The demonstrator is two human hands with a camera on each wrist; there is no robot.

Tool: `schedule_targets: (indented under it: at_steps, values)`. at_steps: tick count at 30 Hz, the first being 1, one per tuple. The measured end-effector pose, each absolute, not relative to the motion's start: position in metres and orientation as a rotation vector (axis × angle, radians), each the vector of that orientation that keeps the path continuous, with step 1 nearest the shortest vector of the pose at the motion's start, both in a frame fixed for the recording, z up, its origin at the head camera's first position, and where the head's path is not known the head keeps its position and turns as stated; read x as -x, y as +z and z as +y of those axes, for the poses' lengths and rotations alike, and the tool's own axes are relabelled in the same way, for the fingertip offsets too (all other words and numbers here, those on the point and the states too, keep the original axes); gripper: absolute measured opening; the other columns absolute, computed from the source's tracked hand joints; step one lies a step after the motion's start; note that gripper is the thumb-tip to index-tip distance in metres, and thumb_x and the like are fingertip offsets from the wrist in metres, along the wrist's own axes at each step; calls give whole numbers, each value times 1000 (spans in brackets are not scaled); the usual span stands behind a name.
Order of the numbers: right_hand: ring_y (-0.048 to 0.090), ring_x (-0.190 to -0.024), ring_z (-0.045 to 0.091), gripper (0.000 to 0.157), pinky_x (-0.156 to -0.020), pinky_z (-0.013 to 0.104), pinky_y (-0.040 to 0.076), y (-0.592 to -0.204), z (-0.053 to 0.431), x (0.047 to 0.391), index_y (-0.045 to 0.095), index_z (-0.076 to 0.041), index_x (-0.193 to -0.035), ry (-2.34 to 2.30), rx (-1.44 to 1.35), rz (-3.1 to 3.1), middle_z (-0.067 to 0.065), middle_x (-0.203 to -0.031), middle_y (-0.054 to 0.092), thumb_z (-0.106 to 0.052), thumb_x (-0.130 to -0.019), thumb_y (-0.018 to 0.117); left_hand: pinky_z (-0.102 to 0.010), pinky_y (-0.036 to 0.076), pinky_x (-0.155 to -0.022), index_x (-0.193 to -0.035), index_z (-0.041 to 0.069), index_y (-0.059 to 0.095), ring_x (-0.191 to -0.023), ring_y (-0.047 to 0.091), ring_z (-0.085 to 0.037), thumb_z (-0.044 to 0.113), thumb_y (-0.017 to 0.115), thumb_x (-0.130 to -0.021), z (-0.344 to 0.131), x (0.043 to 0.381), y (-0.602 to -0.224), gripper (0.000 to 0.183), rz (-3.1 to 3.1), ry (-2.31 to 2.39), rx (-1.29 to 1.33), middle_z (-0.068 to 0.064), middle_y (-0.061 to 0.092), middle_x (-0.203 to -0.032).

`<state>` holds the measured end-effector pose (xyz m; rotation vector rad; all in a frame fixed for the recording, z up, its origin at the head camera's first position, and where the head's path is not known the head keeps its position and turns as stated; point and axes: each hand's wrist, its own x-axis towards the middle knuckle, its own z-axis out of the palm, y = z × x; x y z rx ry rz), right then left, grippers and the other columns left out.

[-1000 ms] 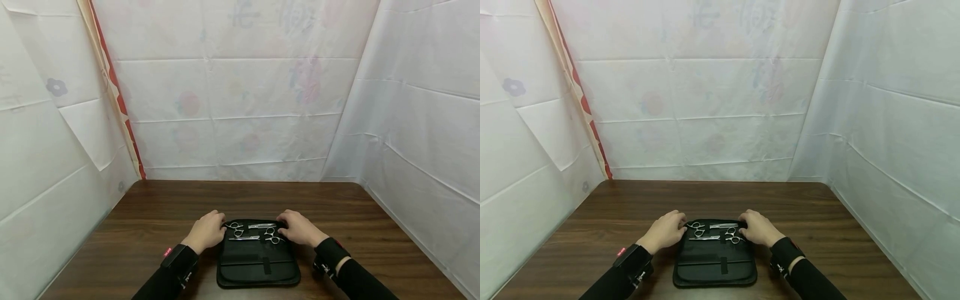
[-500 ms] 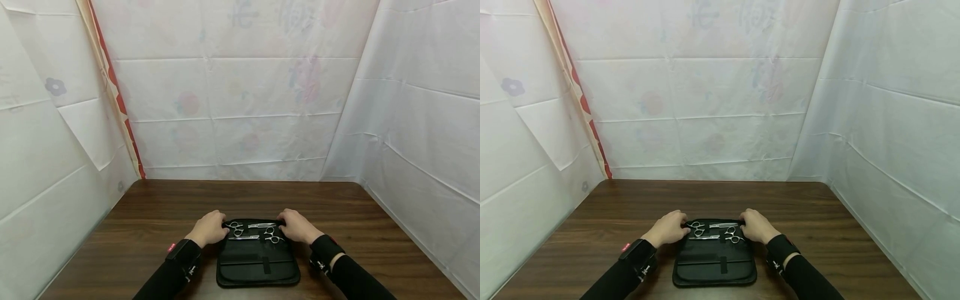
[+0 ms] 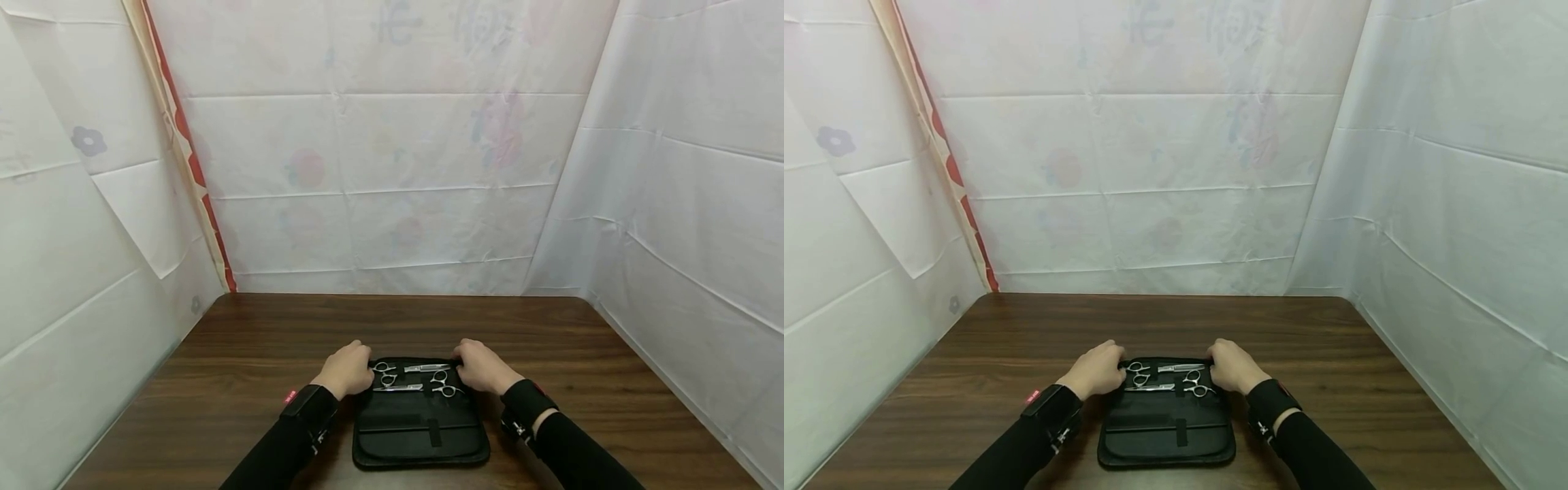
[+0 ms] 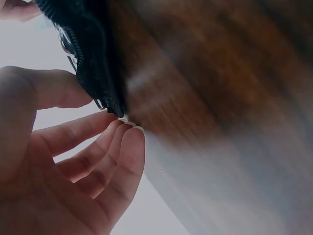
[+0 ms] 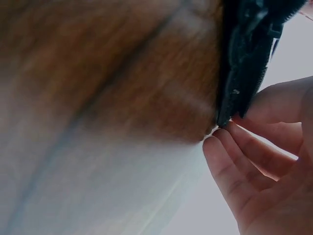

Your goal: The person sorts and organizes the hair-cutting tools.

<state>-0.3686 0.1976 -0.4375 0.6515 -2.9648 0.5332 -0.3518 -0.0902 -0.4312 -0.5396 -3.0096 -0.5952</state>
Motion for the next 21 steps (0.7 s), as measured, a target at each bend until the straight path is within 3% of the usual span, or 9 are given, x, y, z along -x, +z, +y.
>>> schedule_targets:
  at_steps: [14,21]
  values:
    - [62,-88,26,17,-79,46,54,-437,190,372,73,-2,-98,467,-594,-3013,7,-95,61,6,-85,65,-46,46,-74,-106,1,68,-87,56,-27,4,69,-89,-90,359,-430,17,-3078,-539,567,-16,60,-109]
    - [58,-84,23,13,-75,44,52,-436,191,378,69,-4,-97,518,-542,-3065,7,-96,60,3,-85,66,-49,51,-81,-115,0,67,-107,59,-35,0,70,-85,-86,363,-432,30,-3098,-527,588,-16,59,-117]
